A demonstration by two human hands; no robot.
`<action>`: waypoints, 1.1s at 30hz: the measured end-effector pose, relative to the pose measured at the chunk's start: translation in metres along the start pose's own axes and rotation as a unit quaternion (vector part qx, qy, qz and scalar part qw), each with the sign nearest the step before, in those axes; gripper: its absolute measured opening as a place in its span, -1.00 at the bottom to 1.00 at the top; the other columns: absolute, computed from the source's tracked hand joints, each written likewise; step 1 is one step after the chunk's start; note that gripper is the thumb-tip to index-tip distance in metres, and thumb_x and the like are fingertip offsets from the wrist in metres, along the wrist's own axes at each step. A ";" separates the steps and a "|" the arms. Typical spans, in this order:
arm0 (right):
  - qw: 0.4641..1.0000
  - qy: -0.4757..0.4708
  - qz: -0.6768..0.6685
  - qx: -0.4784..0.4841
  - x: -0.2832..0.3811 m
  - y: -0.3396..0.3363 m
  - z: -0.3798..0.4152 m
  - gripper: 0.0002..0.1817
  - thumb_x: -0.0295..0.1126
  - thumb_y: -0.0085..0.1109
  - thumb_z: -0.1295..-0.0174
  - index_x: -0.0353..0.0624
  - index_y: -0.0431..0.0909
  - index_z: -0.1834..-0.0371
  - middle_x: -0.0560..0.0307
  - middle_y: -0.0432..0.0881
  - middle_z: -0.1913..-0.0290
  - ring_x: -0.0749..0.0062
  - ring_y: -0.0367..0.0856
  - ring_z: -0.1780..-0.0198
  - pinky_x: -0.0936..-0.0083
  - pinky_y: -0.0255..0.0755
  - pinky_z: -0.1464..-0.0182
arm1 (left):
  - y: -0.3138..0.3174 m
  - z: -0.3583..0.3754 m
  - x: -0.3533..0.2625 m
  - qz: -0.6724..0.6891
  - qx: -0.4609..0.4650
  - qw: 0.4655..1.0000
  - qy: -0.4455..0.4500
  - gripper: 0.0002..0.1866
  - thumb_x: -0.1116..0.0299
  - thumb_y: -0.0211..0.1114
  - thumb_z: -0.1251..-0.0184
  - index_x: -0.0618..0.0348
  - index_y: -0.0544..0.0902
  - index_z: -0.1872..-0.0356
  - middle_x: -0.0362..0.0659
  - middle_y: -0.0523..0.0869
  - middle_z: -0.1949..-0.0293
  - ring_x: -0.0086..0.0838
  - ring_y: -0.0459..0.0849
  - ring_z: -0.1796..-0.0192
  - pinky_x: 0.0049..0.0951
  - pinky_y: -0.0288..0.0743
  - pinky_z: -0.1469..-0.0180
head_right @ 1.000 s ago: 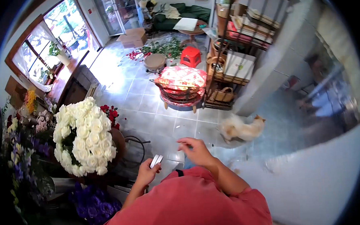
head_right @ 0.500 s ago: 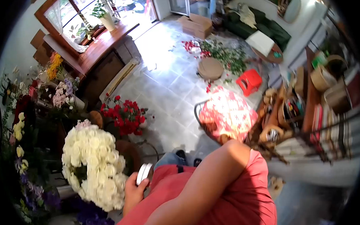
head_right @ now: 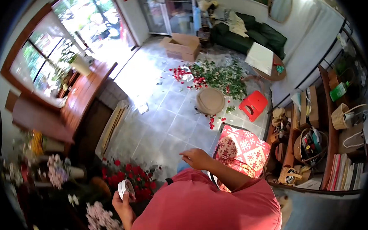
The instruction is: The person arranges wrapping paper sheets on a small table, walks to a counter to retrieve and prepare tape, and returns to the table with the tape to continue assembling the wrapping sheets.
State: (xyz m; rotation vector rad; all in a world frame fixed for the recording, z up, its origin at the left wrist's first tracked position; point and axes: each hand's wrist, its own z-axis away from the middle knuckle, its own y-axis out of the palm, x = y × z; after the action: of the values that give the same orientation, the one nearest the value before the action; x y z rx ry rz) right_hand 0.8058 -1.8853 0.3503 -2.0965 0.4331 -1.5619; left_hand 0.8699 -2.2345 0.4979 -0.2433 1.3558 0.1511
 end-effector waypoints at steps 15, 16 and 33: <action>0.963 0.269 0.003 0.003 -0.184 -0.103 -0.344 -0.69 -0.31 0.06 -0.36 -0.14 0.65 -0.08 -0.13 0.75 0.10 -0.08 0.70 0.04 0.08 0.57 -0.04 | 0.309 -0.469 -0.107 -0.285 0.316 0.904 0.041 -0.78 0.33 0.36 -0.39 0.31 0.62 0.21 -0.11 0.76 0.38 -0.49 0.68 0.36 -0.40 0.52 0.28; 0.956 0.292 -0.021 -0.011 -0.191 -0.118 -0.375 -0.69 -0.31 0.06 -0.37 -0.16 0.65 -0.06 -0.12 0.75 0.09 -0.07 0.70 0.04 0.09 0.56 -0.04 | 0.327 -0.492 -0.119 -0.351 0.312 0.881 0.065 -0.78 0.33 0.36 -0.38 0.32 0.63 0.21 -0.09 0.76 0.38 -0.47 0.68 0.37 -0.38 0.51 0.30; 0.899 0.380 -0.073 -0.207 -0.398 -0.282 -0.640 -0.65 -0.21 0.18 -0.43 -0.22 0.66 -0.09 -0.14 0.76 0.08 -0.01 0.74 0.08 0.15 0.56 0.03 | 0.764 -0.862 -0.161 -0.411 0.555 0.706 0.155 -0.64 0.24 0.41 -0.27 0.32 0.67 0.05 0.18 0.77 0.27 -0.02 0.78 0.20 -0.15 0.61 0.12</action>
State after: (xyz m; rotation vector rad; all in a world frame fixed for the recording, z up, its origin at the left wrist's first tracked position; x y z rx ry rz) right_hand 0.0670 -1.5665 0.3335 -1.7246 0.9583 -2.5516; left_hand -0.1678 -1.7157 0.4226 0.1915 1.3161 -1.5019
